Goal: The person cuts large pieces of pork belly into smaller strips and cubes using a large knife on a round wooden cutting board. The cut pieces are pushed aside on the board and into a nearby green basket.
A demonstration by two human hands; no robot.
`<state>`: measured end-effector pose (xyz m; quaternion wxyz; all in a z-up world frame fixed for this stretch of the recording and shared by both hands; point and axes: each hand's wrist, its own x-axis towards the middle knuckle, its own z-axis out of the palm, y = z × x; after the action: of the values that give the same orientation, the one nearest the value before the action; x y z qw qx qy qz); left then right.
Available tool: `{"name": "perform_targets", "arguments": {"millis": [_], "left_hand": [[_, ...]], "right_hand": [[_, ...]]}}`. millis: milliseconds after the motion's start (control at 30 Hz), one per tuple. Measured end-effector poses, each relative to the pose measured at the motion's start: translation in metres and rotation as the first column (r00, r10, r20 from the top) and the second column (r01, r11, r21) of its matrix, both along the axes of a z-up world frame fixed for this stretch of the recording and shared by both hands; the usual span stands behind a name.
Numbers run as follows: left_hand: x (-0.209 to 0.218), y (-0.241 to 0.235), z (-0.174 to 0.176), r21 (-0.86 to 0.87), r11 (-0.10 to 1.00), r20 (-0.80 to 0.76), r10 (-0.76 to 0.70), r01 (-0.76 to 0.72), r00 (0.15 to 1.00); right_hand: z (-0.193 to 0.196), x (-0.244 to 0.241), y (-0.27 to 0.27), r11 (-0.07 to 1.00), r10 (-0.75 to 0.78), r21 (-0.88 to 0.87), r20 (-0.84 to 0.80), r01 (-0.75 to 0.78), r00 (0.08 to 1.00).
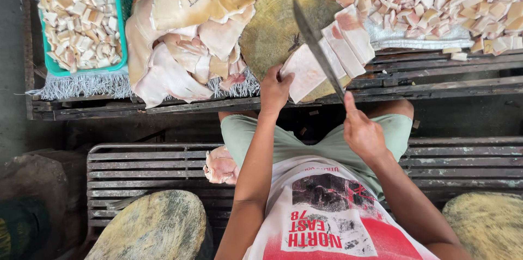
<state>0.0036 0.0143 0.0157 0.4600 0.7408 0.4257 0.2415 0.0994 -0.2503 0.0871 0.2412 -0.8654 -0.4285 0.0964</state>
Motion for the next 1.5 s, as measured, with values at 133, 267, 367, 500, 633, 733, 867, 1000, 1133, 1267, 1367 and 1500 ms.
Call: {"name": "perform_targets", "arguments": {"millis": [133,267,367,500,633,733,867,1000,1133,1267,1367,1500], "left_hand": [[0.000,0.002,0.010,0.037,0.999,0.051,-0.016,0.014,0.999],[0.000,0.003,0.010,-0.038,0.999,0.016,-0.001,0.002,1.000],[0.000,0.005,0.006,-0.015,1.000,0.018,-0.002,0.002,1.000],[0.000,0.004,0.000,-0.012,1.000,0.044,0.009,-0.008,0.999],[-0.009,-0.001,-0.005,-0.043,0.999,0.058,0.030,-0.027,0.998],[-0.006,0.003,-0.008,-0.029,0.999,0.079,0.020,-0.018,0.997],[0.003,0.011,-0.006,-0.348,0.937,0.228,0.113,-0.028,0.967],[0.005,-0.001,-0.004,-0.470,0.882,0.261,0.161,-0.020,0.952],[0.001,0.002,0.008,0.162,0.987,0.070,-0.005,-0.007,0.998],[-0.004,0.004,0.011,0.121,0.992,-0.007,0.032,-0.031,0.999],[-0.006,0.005,0.009,0.075,0.997,0.019,0.027,-0.028,0.999],[-0.017,0.010,0.003,0.013,0.999,0.053,0.036,-0.037,0.998]], "right_hand": [[0.004,-0.002,0.014,0.982,0.081,-0.171,0.002,-0.079,0.997],[0.029,0.001,0.008,0.996,0.079,0.037,0.060,-0.082,0.995],[0.050,0.011,-0.010,0.964,0.008,0.257,0.235,-0.070,0.972],[0.039,0.013,-0.014,0.718,-0.043,0.695,-0.005,0.034,0.999],[0.000,-0.005,-0.002,0.994,0.103,0.023,0.127,-0.107,0.987],[-0.011,0.000,-0.010,0.973,0.059,-0.225,-0.005,-0.059,0.998],[-0.011,0.011,-0.003,0.990,0.041,-0.138,0.029,-0.037,0.999],[-0.010,-0.001,0.004,1.000,-0.006,-0.019,-0.015,0.006,1.000],[-0.005,-0.006,0.006,0.995,0.048,0.082,0.028,-0.050,0.998],[-0.004,-0.011,0.012,0.988,0.138,-0.079,0.033,-0.135,0.990],[0.009,-0.013,0.019,0.982,0.157,-0.114,0.068,-0.148,0.985],[0.045,-0.004,0.015,0.974,0.139,0.161,0.145,-0.162,0.980]]}}
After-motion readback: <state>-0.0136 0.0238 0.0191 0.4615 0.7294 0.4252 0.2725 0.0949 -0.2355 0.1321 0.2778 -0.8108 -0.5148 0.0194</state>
